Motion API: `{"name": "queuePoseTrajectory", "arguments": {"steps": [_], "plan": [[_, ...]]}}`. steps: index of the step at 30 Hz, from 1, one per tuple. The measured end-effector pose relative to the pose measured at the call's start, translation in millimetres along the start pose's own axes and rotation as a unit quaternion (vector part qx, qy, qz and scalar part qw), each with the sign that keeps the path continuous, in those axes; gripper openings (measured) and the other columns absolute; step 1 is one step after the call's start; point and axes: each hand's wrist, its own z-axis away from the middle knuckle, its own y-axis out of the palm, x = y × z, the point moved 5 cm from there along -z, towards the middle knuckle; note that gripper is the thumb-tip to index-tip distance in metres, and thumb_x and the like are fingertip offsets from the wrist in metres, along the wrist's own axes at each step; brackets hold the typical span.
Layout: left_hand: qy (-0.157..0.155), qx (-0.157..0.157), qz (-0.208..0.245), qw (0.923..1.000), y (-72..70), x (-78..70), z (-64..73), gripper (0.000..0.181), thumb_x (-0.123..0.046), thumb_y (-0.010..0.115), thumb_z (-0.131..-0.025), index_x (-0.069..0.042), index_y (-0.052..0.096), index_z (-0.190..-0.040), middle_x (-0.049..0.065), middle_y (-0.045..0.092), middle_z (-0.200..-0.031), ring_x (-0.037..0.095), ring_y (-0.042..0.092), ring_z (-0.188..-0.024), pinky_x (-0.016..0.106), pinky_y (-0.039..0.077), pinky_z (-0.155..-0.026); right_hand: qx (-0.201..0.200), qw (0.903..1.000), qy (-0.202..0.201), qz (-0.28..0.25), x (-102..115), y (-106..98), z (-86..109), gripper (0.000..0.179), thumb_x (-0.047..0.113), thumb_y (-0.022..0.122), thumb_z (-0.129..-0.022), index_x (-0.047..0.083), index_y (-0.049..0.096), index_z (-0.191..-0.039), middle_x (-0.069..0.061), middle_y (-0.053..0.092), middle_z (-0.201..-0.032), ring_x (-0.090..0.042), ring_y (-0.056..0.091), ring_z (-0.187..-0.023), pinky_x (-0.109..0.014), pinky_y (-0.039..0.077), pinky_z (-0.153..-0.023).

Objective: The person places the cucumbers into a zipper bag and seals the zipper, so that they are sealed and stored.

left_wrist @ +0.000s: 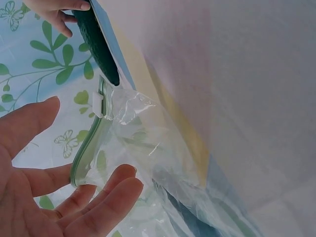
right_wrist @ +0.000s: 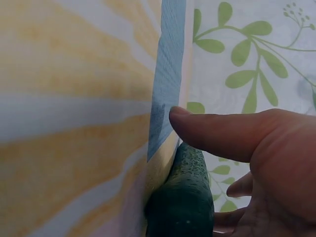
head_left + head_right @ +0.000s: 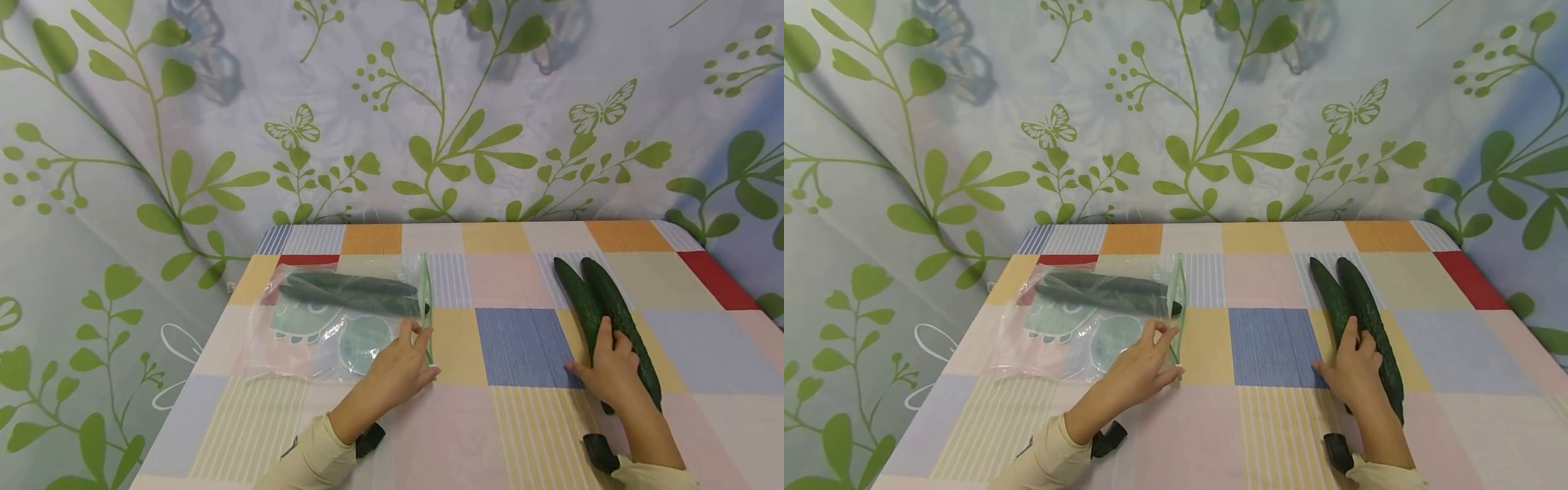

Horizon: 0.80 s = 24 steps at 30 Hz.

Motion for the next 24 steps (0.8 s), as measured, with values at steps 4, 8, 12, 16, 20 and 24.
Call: {"name": "queuePoseTrajectory", "arguments": {"steps": [4,8,12,16,20,24], "plan": [[0.002,-0.001,0.002,1.0,-0.2,0.4,-0.4,0.059,-0.031,0.071,-0.078,0.0,0.049,-0.123,0.01,0.039,-0.11,0.008,0.045,-0.051,0.018,0.038,-0.044,0.014,0.9998,0.012,0.007,-1.5,0.9,-2.1,0.104,0.018,0.065,-0.082,-0.011,-0.019,-0.136,-0.05,0.004,-0.125,-0.069,0.012,-0.11,-0.071,0.023,-0.082],[0.004,0.0,0.002,1.0,-0.5,0.4,-0.4,0.059,-0.032,0.07,-0.079,0.0,0.049,-0.124,0.01,0.039,-0.11,0.008,0.044,-0.051,0.018,0.039,-0.045,0.044,0.9984,0.034,0.01,-4.0,0.7,-4.9,0.103,0.02,0.064,-0.083,-0.016,-0.019,-0.134,-0.054,0.006,-0.121,-0.069,0.012,-0.109,-0.071,0.024,-0.083],[0.001,0.004,0.003,1.0,-1.0,0.3,-0.1,0.059,-0.033,0.07,-0.079,0.0,0.049,-0.124,0.01,0.039,-0.11,0.007,0.043,-0.052,0.017,0.039,-0.045,0.062,0.9964,0.054,0.02,-5.2,0.7,-6.8,0.1,0.021,0.063,-0.084,-0.021,-0.015,-0.132,-0.055,0.007,-0.12,-0.069,0.012,-0.109,-0.07,0.025,-0.085],[-0.001,0.01,0.006,0.9999,-0.7,0.2,-0.2,0.06,-0.033,0.069,-0.079,0.0,0.049,-0.125,0.01,0.039,-0.11,0.007,0.042,-0.052,0.017,0.039,-0.045,0.073,0.9952,0.059,0.029,-6.3,0.4,-7.6,0.095,0.021,0.061,-0.086,-0.025,-0.01,-0.13,-0.055,0.007,-0.121,-0.068,0.014,-0.11,-0.069,0.028,-0.086],[0.001,0.01,0.007,0.9999,-0.3,0.2,-0.5,0.06,-0.033,0.069,-0.079,0.0,0.048,-0.125,0.01,0.039,-0.11,0.006,0.041,-0.051,0.016,0.037,-0.044,0.079,0.9953,0.047,0.029,-7.5,-0.9,-6.4,0.091,0.019,0.057,-0.087,-0.025,-0.01,-0.13,-0.054,0.007,-0.121,-0.067,0.016,-0.109,-0.068,0.029,-0.086],[0.004,0.008,0.007,0.9999,1.0,0.4,-0.7,0.059,-0.032,0.07,-0.079,0.0,0.049,-0.124,0.011,0.039,-0.11,0.006,0.041,-0.051,0.016,0.037,-0.044,0.077,0.9963,0.029,0.026,-8.0,-1.7,-4.7,0.088,0.02,0.053,-0.088,-0.026,-0.009,-0.129,-0.055,0.008,-0.121,-0.068,0.019,-0.108,-0.068,0.029,-0.086]]}}
